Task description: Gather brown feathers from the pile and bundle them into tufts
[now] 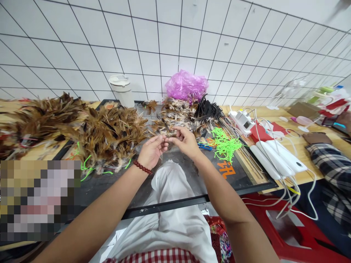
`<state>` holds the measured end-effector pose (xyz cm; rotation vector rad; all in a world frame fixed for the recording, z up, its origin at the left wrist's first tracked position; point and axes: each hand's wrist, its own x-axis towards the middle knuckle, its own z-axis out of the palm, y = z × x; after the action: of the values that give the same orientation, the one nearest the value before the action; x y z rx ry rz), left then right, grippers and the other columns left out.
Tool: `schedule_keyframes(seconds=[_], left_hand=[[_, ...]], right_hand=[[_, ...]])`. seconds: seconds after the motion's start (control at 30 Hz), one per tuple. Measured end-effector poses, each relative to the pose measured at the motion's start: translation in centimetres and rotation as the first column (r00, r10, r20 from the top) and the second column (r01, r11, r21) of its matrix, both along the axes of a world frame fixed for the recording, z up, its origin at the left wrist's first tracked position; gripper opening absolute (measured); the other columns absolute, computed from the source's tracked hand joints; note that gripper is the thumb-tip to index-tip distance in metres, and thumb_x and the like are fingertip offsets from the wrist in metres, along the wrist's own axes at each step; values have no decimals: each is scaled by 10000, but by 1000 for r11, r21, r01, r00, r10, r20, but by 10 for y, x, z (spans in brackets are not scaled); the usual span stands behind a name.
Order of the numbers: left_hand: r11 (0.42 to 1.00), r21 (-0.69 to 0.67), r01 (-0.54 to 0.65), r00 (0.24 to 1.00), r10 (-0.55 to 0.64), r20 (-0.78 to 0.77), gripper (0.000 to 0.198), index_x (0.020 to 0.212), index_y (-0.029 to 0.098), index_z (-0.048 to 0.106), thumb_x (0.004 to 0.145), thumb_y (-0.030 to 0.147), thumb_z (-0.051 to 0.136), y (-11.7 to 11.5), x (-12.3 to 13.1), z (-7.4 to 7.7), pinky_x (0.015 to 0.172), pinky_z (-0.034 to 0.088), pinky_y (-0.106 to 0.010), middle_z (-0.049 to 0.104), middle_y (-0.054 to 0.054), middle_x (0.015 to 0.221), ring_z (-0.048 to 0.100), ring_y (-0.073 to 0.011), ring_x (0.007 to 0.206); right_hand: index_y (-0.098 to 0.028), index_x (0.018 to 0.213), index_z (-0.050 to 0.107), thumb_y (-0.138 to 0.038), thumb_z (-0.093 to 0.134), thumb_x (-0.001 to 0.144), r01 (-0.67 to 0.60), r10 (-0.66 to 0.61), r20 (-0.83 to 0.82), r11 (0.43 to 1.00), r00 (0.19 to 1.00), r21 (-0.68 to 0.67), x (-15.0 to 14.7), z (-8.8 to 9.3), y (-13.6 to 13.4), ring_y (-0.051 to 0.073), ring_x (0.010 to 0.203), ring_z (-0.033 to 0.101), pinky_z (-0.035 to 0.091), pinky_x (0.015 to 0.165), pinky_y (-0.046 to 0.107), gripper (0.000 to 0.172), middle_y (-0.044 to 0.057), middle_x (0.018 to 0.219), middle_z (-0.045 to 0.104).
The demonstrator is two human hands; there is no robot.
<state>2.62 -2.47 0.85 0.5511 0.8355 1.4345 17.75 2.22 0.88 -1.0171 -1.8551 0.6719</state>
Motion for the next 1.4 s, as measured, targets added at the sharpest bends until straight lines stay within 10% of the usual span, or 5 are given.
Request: schedule_keyframes(seconds=[0.43, 0.67, 0.83, 1.2, 1.4], left_hand=[[988, -6, -153, 988, 153, 4, 236, 776, 100, 661, 656, 275, 763, 3, -2, 0, 482, 427, -169, 603, -4, 599, 540, -56, 510], [992, -22, -122, 993, 121, -14, 219, 784, 96, 673, 659, 254, 758, 2, 0, -1, 539, 468, -196, 643, -35, 669, 592, -81, 577], [996, -71, -61, 997, 59, -42, 158, 754, 85, 675, 674, 202, 745, 0, 1, 0, 629, 508, -228, 673, -74, 727, 632, -105, 636], [982, -125, 141, 990, -143, -12, 92, 784, 73, 664, 754, 159, 679, -2, 1, 1, 591, 520, -207, 660, -63, 668, 632, -103, 592], [971, -128, 202, 976, -211, -62, 61, 737, 71, 655, 769, 123, 655, -2, 0, 1, 521, 497, -180, 625, -37, 604, 579, -73, 514]], right_hand=[[-192, 798, 694, -288, 612, 757, 104, -110, 505, 994, 856, 39, 8, -12, 6, 142, 728, 561, 409, 681, 251, 133, 34, 792, 626], [-170, 711, 632, -308, 606, 701, 117, -102, 78, 967, 992, -228, 6, -10, 12, 102, 547, 487, 381, 567, 234, 140, -14, 623, 599], [-172, 710, 597, -366, 712, 624, -209, 0, -381, 836, 925, -507, 0, 4, 2, 83, 502, 484, 366, 507, 217, 242, -30, 586, 585], [-169, 650, 611, -296, 754, 601, -232, 53, -422, 893, 905, -385, -16, 6, -10, 93, 609, 505, 421, 630, 246, 198, -33, 636, 567], [-174, 765, 641, -311, 777, 615, -386, 163, -455, 801, 875, -457, -2, 10, -6, 72, 627, 517, 416, 622, 213, 245, -37, 703, 592]])
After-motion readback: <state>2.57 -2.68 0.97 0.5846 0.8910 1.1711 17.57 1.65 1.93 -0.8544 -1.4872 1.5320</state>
